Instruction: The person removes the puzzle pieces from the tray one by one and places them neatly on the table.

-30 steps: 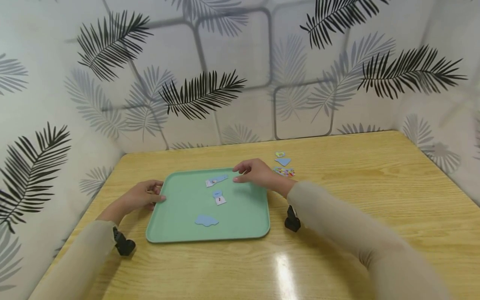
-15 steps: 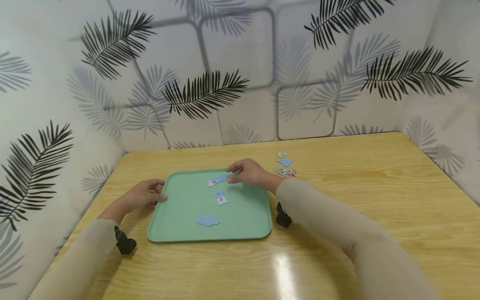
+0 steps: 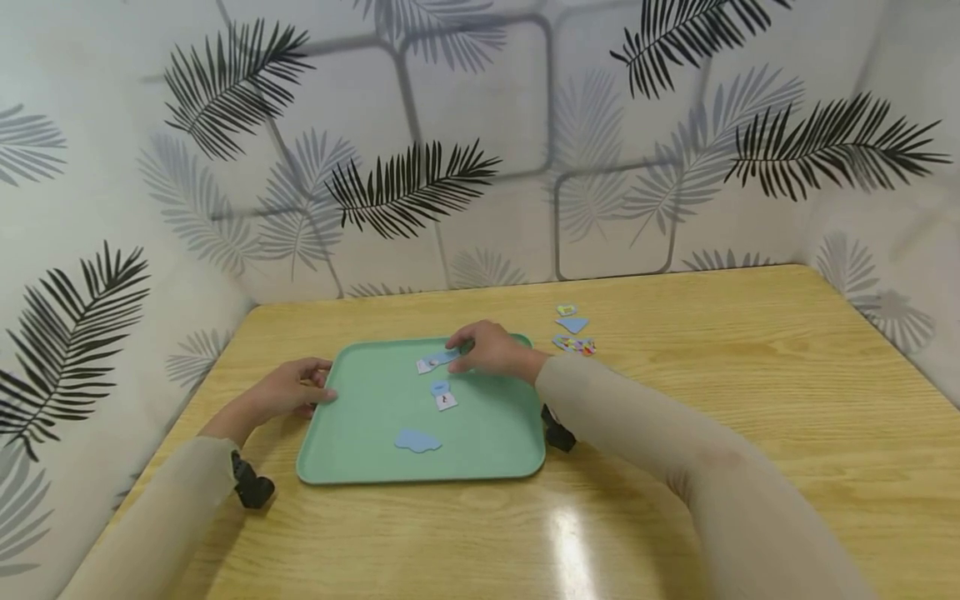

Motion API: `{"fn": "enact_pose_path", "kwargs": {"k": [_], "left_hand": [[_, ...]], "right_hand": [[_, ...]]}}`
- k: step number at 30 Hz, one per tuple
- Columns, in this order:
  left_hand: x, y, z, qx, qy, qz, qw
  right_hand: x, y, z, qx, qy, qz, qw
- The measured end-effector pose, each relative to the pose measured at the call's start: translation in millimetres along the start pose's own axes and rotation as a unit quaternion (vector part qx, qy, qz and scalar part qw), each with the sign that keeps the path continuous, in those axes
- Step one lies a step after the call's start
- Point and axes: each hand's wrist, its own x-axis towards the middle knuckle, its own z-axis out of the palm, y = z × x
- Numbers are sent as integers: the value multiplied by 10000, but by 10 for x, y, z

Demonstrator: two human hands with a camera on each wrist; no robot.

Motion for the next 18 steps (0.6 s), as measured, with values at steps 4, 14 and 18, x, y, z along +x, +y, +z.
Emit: {"fn": "enact_pose_path", "kwargs": {"k": [4, 14, 18], "left_hand": [[-14, 5, -1, -10, 9, 3, 10000], [1, -14, -4, 3, 28, 52, 10000], [-5, -4, -2, 45, 21, 50, 10000]], "right_hand": [[27, 1, 31, -189, 9, -105, 9998], [47, -5, 101, -586, 221, -357, 9974], [36, -16, 105, -748, 229, -435, 9960]]}}
